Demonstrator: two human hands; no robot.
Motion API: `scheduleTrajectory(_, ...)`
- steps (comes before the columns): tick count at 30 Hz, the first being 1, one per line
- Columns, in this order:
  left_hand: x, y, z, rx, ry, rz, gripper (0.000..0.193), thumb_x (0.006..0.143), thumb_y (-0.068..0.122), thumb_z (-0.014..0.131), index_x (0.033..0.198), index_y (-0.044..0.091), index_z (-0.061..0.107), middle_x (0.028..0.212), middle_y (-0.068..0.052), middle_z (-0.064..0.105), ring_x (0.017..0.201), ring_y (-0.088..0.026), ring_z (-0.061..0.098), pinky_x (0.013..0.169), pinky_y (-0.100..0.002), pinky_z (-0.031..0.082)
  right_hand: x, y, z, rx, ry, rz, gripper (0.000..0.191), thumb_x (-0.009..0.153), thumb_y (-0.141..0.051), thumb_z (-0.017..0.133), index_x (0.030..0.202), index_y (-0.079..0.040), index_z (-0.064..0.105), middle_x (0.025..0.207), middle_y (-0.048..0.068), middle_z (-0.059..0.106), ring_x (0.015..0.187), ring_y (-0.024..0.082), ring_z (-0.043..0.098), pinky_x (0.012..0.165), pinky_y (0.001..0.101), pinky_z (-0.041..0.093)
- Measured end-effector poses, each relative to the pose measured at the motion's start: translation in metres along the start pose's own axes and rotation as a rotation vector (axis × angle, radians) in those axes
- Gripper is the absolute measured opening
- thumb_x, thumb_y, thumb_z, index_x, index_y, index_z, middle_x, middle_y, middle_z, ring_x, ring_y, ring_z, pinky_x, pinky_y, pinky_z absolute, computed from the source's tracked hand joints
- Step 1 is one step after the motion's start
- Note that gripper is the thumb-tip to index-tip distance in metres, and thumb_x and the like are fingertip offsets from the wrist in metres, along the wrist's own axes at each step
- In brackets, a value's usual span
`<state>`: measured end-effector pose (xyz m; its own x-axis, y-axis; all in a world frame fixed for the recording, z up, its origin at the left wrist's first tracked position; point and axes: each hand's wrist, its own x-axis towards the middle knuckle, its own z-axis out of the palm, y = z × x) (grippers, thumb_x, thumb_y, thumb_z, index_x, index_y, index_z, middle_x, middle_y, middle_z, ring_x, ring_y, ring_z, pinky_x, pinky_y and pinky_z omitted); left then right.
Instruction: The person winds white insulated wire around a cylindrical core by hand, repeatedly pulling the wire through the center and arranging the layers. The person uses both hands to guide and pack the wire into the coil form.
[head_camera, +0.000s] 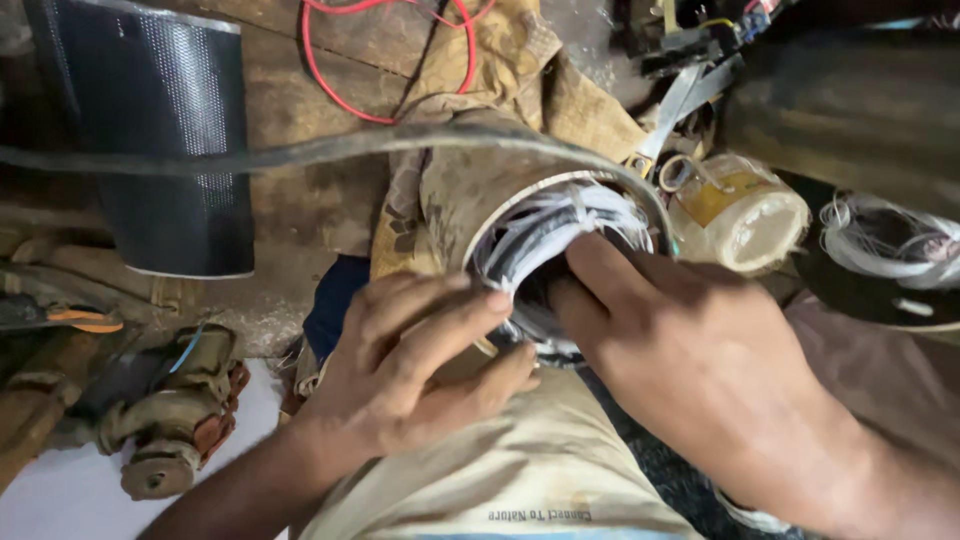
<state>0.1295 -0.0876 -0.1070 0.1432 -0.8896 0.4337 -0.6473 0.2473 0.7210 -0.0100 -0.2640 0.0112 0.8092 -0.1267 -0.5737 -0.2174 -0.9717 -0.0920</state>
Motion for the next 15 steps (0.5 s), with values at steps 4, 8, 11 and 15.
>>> scheduleTrajectory(4,0.008,0.008,-0.006,-0.057,-0.112,-0.024,0.025,0.096,0.027,0.086,0.113,0.016,0.072,0.15,-0.012,0.05,0.142,-0.036,0.047,0.114,-0.049,0.051,0.013,-0.01,-0.004,-0.155,-0.079,0.032,0.014,0.075,-0.012,0.066,0.087,-0.014,0.071,0.091,0.002,0.062,0.05,0.015,0.064,0.038,0.0308,0.05)
scheduleTrajectory(8,0.015,0.019,-0.008,0.032,-0.11,-0.028,0.029,0.095,0.03,0.088,0.107,0.009,0.071,0.15,-0.013,0.051,0.144,-0.039,0.047,0.117,-0.05,0.049,0.024,-0.013,0.003,-0.185,-0.128,0.068,0.006,0.075,-0.014,0.068,0.071,-0.012,0.071,0.075,0.003,0.065,0.046,0.014,0.064,0.033,0.0295,0.05)
scheduleTrajectory(11,0.016,0.026,-0.008,0.082,-0.076,0.005,0.03,0.093,0.026,0.088,0.106,0.005,0.071,0.15,-0.016,0.05,0.142,-0.041,0.047,0.117,-0.051,0.048,0.026,-0.014,0.011,-0.128,0.058,0.094,0.01,0.079,-0.017,0.068,0.07,-0.015,0.073,0.069,0.004,0.07,0.055,0.02,0.07,0.045,0.0341,0.053)
scheduleTrajectory(15,0.013,0.035,-0.01,0.114,-0.085,-0.005,0.032,0.089,0.024,0.088,0.108,0.003,0.072,0.15,-0.016,0.051,0.142,-0.041,0.048,0.117,-0.05,0.048,0.025,-0.015,0.014,-0.172,0.035,0.08,0.01,0.078,-0.017,0.068,0.07,-0.015,0.074,0.07,0.005,0.072,0.06,0.021,0.072,0.047,0.0356,0.055)
